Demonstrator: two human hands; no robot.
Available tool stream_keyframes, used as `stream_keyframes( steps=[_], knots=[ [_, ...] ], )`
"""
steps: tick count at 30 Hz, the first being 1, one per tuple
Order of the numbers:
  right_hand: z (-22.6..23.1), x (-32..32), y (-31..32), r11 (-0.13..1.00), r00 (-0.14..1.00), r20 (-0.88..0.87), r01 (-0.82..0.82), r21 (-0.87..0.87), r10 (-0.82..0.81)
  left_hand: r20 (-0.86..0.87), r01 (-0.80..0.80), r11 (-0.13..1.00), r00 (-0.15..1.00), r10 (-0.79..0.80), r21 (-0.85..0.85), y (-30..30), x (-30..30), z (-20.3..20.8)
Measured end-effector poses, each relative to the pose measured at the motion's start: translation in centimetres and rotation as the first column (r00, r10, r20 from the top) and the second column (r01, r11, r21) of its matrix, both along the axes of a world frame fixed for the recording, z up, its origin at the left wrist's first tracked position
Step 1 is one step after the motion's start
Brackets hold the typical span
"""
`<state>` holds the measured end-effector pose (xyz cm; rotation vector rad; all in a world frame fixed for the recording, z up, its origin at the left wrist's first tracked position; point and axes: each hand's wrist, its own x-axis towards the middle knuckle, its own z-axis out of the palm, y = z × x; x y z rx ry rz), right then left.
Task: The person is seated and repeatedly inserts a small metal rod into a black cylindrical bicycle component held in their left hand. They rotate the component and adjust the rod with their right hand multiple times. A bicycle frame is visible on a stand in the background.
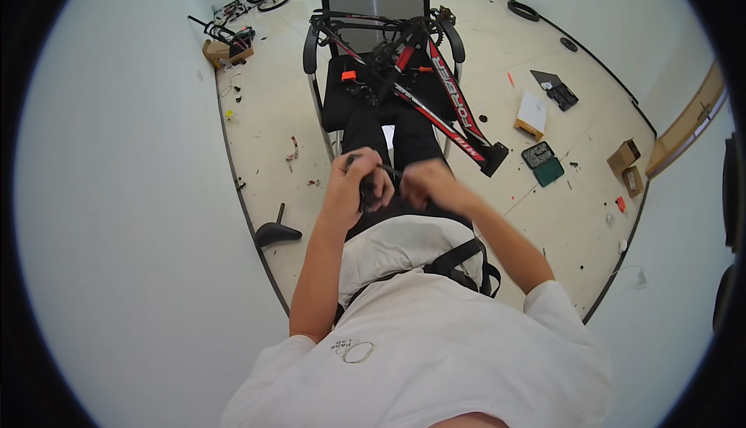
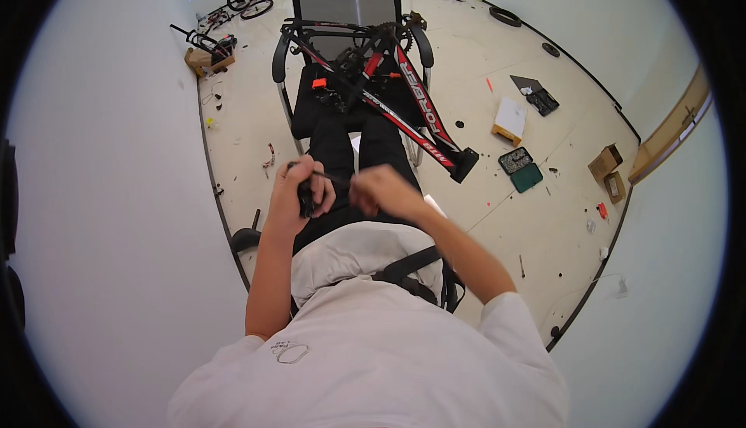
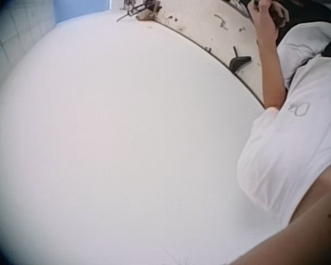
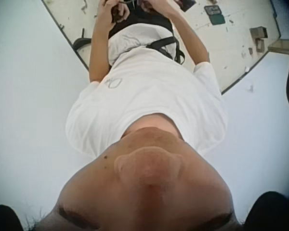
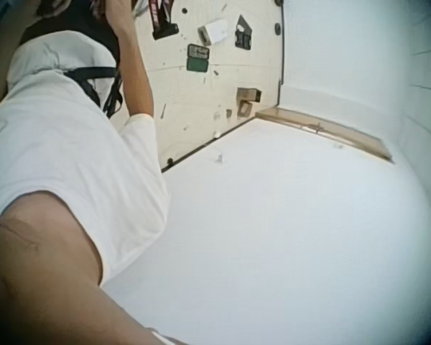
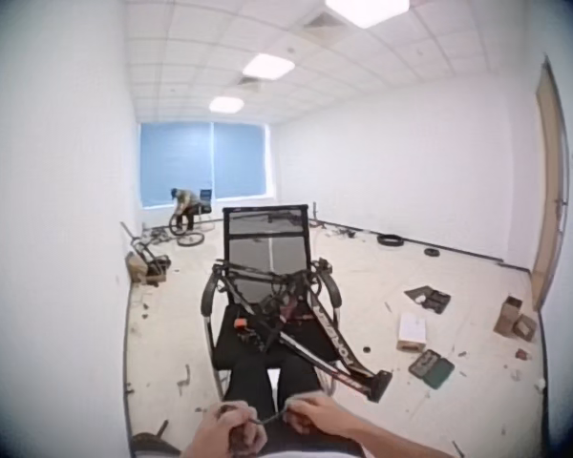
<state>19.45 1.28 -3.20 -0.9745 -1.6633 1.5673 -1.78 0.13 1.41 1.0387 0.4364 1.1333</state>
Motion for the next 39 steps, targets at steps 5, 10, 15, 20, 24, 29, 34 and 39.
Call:
stream_keyframes(
  steps=[5,10,15,20,24,29,34,39],
  knots=[
    [4.9,-4.6,-6.8,0.929,0.897,-0.296,-0.363,-0.066,0.329,-0.174,-0.212,0.968,0.967,0.188,-0.133,0.7,0.7,-1.3],
    [9.0,-3.9,-5.3,0.914,0.940,-0.192,-0.203,0.351,0.282,-0.253,-0.216,0.960,0.953,0.168,-0.177,0.7,1.7,-1.7],
    [9.3,-3.5,-3.7,0.625,0.976,0.123,0.018,0.781,-0.181,-0.256,-0.082,0.980,0.966,0.033,-0.181,-0.2,1.8,-1.9],
    [8.1,-3.9,-3.3,0.259,0.887,0.016,0.117,0.959,-0.462,-0.360,-0.180,0.975,0.925,0.123,-0.131,0.0,2.2,-2.7],
    [6.4,-3.1,-0.9,0.403,0.835,-0.086,0.348,0.846,-0.543,-0.378,-0.317,0.942,0.889,0.256,-0.107,-0.1,3.8,-2.8],
    [6.0,-2.1,-1.3,0.561,0.870,0.002,0.315,0.765,-0.492,-0.365,-0.236,0.963,0.915,0.174,-0.133,0.2,3.5,-4.2],
    [8.1,-2.6,-3.8,0.601,0.941,-0.024,0.234,0.764,-0.337,-0.256,-0.242,0.966,0.943,0.211,-0.096,0.9,2.6,-4.1],
    [5.3,-2.9,-3.0,0.762,0.918,-0.327,0.374,0.529,-0.224,-0.313,-0.414,0.894,0.838,0.447,0.170,1.3,1.6,-3.8]
  ],
)
